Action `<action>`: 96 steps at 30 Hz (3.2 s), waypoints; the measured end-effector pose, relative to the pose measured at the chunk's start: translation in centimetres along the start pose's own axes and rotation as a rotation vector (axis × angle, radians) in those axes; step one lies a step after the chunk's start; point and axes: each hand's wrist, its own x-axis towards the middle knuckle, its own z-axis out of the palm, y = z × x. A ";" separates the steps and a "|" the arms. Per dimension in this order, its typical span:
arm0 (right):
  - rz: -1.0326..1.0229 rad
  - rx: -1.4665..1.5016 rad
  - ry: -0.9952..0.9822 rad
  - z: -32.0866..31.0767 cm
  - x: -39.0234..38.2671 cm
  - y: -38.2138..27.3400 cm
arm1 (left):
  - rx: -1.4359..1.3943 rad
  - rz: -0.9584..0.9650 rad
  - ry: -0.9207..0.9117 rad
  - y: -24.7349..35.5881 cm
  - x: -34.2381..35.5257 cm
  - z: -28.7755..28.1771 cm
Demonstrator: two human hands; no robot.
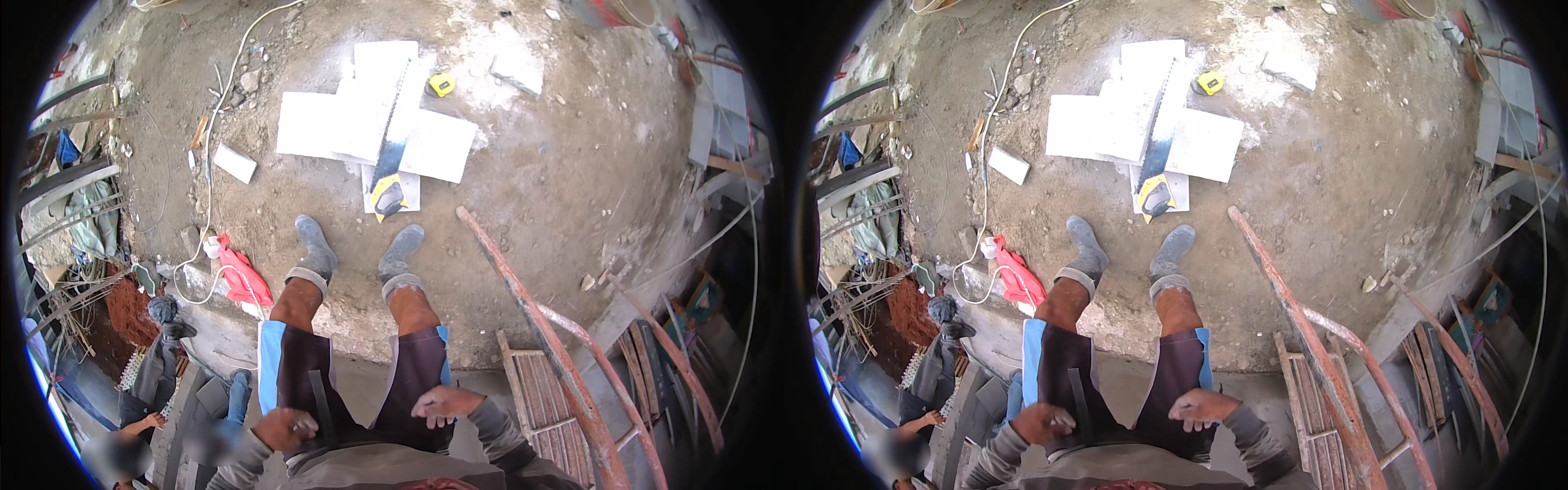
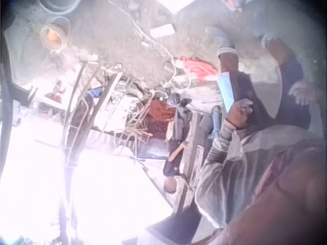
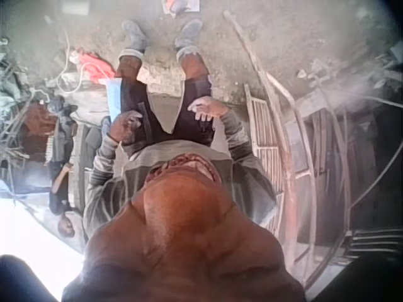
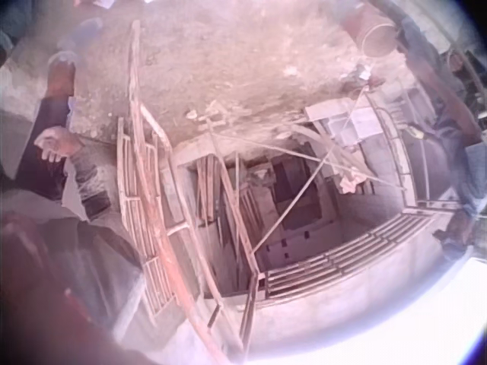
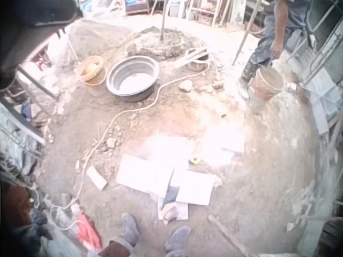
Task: The person measures a white ceramic tile with a tape measure and then uses a hand saw to cut it into smaller pieces. The person handles the tile and saw on the ground, making several cuts to separate the material.
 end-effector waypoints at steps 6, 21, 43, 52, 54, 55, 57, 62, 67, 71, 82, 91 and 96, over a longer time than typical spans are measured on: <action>-0.678 0.375 1.126 -20.4 13.2 -6.6 | 0.347 0.265 1.080 3.1 30.6 -19.4; -1.140 -0.369 1.976 -48.2 20.8 -27.5 | 0.576 0.143 1.355 11.1 49.2 -35.6; -1.043 -0.599 1.980 -57.6 10.2 -25.2 | 1.296 1.174 0.810 9.6 53.3 -34.5; -0.757 -0.132 1.719 -63.6 10.3 -18.4 | 1.814 0.832 0.185 6.8 60.2 -26.2; -0.686 -0.003 1.586 -62.3 11.8 -19.0 | 1.734 0.845 0.194 5.9 59.4 -27.9; -0.635 0.075 1.539 -62.0 11.4 -18.3 | 1.692 0.879 0.183 5.9 59.0 -28.5; -0.647 0.011 1.611 -62.5 10.8 -17.9 | 1.634 1.054 0.278 5.4 57.1 -30.6; -0.629 -0.458 2.158 -62.6 10.2 -21.5 | 1.518 0.955 0.424 3.8 51.7 -37.9; -0.884 -0.646 2.118 -59.7 10.4 -29.5 | 1.513 0.899 0.613 1.0 49.1 -41.3; -0.524 -0.855 1.976 -60.7 14.4 -36.2 | 1.552 0.987 0.619 1.2 49.7 -40.3; -0.474 -0.710 2.015 -62.7 17.1 -37.9 | 1.385 1.005 0.763 3.3 49.6 -38.2; -1.431 0.123 1.311 -56.9 8.2 -35.2 | 1.085 1.048 0.855 10.4 46.5 -39.2; -1.554 0.018 0.792 -52.1 4.2 -26.4 | 0.631 1.107 0.862 17.7 48.0 -38.3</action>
